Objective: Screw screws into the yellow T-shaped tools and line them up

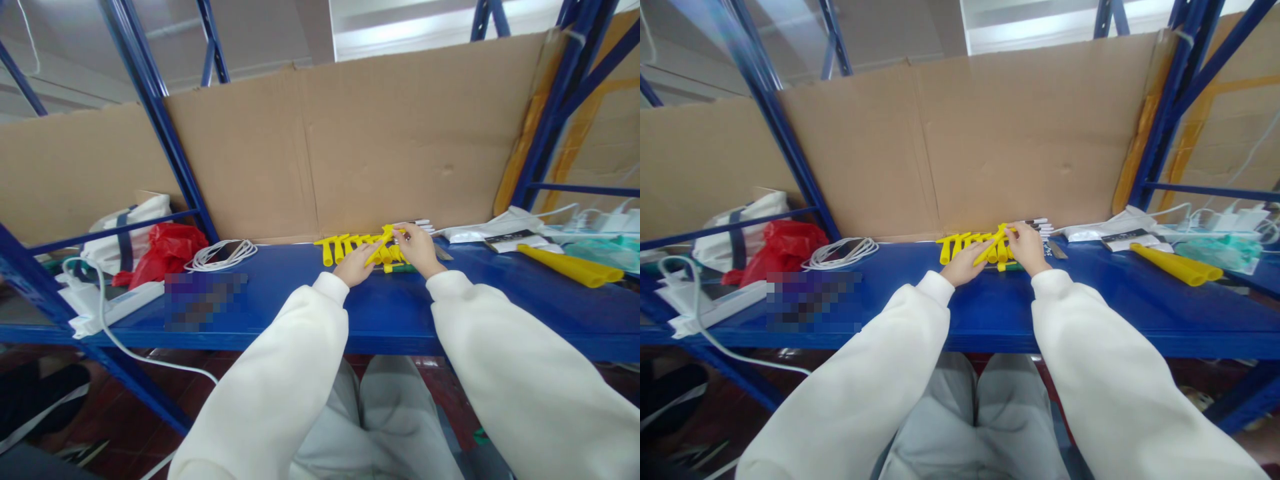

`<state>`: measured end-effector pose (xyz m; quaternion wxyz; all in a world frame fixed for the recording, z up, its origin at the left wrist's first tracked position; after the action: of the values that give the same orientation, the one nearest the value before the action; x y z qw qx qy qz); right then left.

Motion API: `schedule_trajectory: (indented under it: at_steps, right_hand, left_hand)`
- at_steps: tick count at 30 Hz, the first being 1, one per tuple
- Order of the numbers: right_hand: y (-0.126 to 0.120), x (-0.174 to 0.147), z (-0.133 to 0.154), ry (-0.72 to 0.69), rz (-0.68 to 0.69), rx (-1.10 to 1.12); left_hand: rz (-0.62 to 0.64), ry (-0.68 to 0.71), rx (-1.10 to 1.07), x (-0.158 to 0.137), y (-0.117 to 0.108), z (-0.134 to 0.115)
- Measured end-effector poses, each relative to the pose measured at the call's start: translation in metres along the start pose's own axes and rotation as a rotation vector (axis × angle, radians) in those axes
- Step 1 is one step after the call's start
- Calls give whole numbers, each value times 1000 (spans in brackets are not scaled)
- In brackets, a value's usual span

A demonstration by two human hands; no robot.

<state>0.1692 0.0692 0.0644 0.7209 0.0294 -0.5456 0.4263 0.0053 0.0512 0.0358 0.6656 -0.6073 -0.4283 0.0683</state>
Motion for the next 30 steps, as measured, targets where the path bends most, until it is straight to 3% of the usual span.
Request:
schedule_trajectory:
  at_steps: [5, 11, 13, 17, 22, 26, 30]
  right_hand:
    - [-16, 0, -26, 127, -172, -67]
    - [-17, 1, -43, 175, -174, 30]
    - [-17, 2, -43, 136, -172, 97]
    - [-13, 3, -43, 95, -124, 144]
    - [-2, 3, -40, 50, 3, 144]
    - [4, 3, -39, 46, 67, 156]
    - [7, 3, -41, 55, 87, 167]
  left_hand:
    - [-34, 30, 0, 0, -1, -4]
    - [-56, -42, 19, 0, -10, -5]
    - [-122, -156, 47, -1, -20, 4]
    - [-265, -530, 108, -13, -47, 40]
    - [-304, -891, 149, -45, -62, 82]
    - [-239, -1004, 142, -59, -51, 100]
    - [-159, -968, 114, -53, -37, 106]
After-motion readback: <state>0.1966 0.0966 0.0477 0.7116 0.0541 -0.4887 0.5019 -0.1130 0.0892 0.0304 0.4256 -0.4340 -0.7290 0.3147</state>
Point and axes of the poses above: each hand's wrist, its own x-axis towards the middle knuckle, its own y-axis out of the palm, z = x × y, the point moved 8 cm from there along x, towards the middle knuckle, and after that the axes turned 5 degrees about x, right-handed, at the moved point
